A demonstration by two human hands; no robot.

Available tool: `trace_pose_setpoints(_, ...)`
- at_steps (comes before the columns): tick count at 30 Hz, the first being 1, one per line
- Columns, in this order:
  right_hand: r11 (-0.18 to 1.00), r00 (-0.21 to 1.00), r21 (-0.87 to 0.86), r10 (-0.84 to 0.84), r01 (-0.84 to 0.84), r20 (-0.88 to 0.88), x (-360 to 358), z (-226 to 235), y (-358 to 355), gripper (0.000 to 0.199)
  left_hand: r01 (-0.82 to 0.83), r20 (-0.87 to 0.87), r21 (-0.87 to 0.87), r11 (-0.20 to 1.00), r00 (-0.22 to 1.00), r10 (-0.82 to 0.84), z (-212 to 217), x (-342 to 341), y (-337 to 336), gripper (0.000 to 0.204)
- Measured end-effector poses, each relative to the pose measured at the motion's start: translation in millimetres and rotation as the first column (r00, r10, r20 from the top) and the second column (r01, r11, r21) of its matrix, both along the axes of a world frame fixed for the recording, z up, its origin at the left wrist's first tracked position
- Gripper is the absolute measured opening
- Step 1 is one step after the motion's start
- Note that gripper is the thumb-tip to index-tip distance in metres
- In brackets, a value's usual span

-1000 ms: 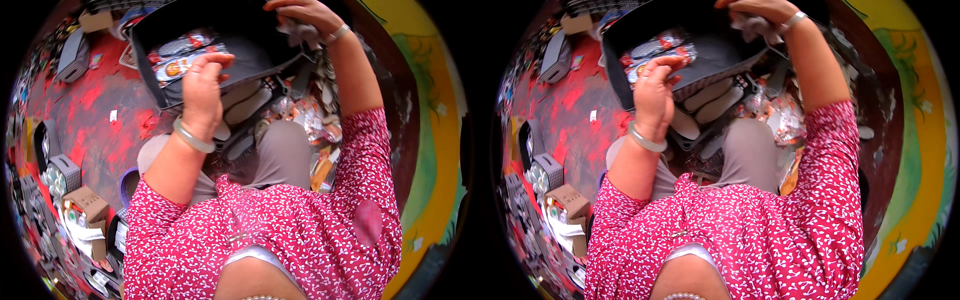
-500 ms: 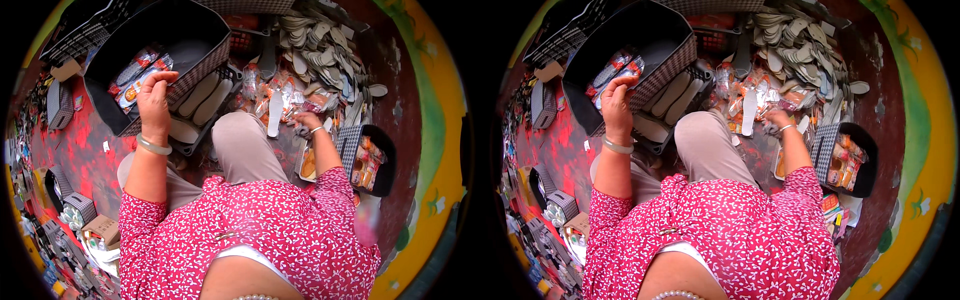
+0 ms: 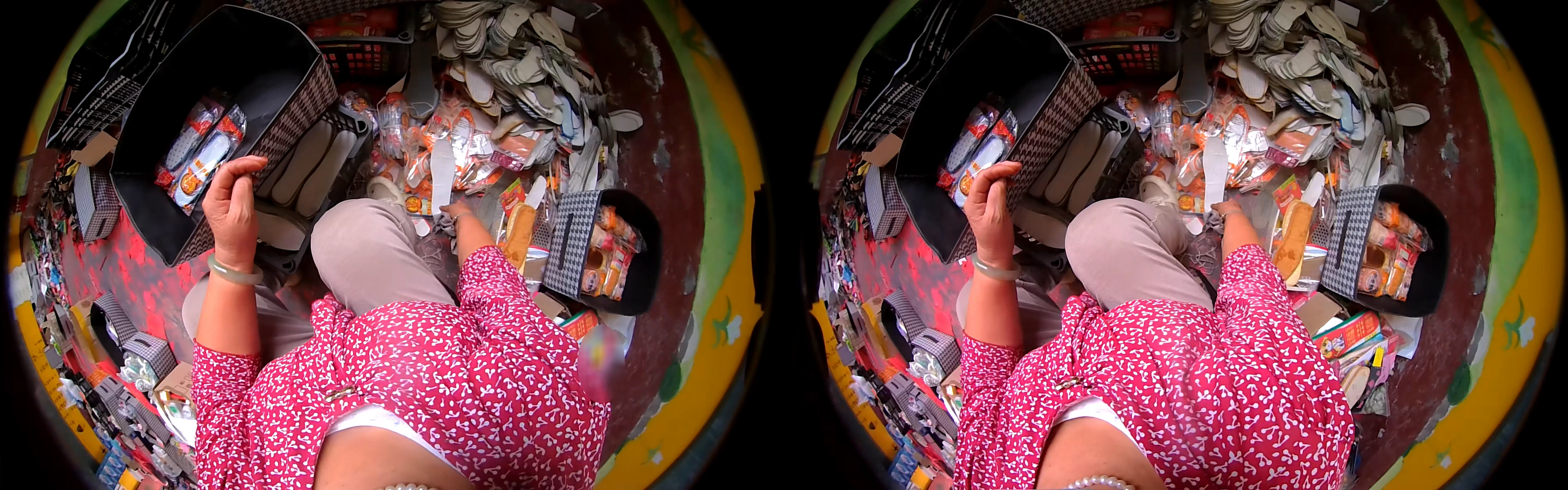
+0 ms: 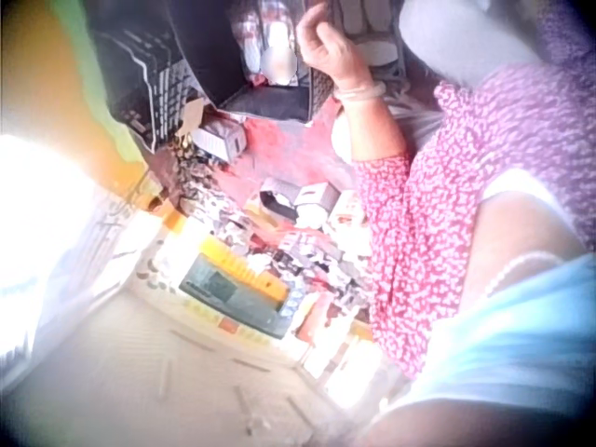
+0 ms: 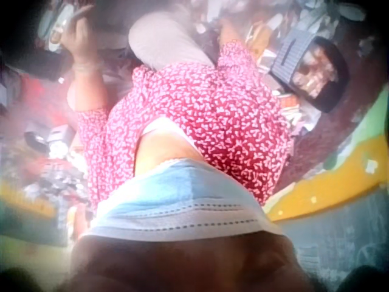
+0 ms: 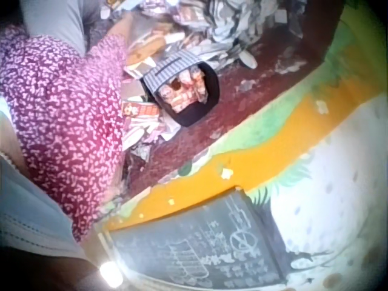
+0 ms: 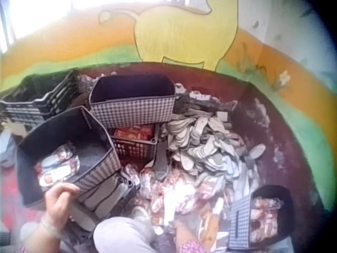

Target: The person wipes various shoe insoles and packaged shoe insoles with a cloth by hand and places them into a black bin.

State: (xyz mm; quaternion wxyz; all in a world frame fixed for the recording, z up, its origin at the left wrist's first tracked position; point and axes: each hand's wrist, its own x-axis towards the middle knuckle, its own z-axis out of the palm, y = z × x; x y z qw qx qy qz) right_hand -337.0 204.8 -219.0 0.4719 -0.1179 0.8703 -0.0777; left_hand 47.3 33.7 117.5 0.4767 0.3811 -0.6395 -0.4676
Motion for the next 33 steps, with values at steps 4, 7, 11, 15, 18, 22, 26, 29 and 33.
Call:
trace_pose_setpoints(4,0.947,0.942,-0.101,-0.284,0.304,0.177,-41,-86,12,0.048,0.092,-0.055,0.024,0.995,0.994,-0.091,5,-22,-15,0.021)
trace_pose_setpoints(7,0.766,0.763,-0.176,-0.532,0.618,0.367,-27,-95,6,0.028,0.097,-0.037,0.034,0.995,0.995,-0.096,4,-22,-16,0.02)
trace_pose_setpoints(11,0.918,0.911,-0.123,-0.343,0.376,0.229,19,-20,-31,0.027,0.024,-0.013,0.066,0.998,1.0,-0.023,0,-3,0,0.02)
trace_pose_setpoints(15,0.976,0.993,-0.212,0.031,-0.054,-0.114,-30,-42,-5,0.028,0.071,-0.023,0.065,0.995,0.997,-0.07,6,-19,-12,0.021)
trace_pose_setpoints(18,0.92,0.99,-0.385,-0.116,0.077,-0.079,-55,-14,24,0.027,0.061,-0.025,0.052,0.997,0.998,-0.06,9,-14,-7,0.021)
trace_pose_setpoints(22,0.888,0.954,-0.443,-0.019,-0.121,-0.299,-101,17,72,0.023,0.088,-0.052,0.037,0.995,0.995,-0.086,13,-18,-6,0.021)
trace_pose_setpoints(26,0.784,0.991,-0.609,-0.133,0.117,0.02,-88,63,78,0.018,0.069,-0.043,0.035,0.997,0.997,-0.067,12,-13,-3,0.022)
trace_pose_setpoints(29,0.72,0.979,-0.664,-0.157,0.203,0.128,-73,86,71,0.017,0.044,-0.066,-0.009,0.999,0.997,-0.045,13,-13,-4,0.022)
trace_pose_setpoints(33,0.658,0.946,-0.682,-0.185,0.32,0.265,-51,110,52,0.016,0.027,-0.099,0.026,0.999,0.995,-0.024,13,-6,-8,0.022)
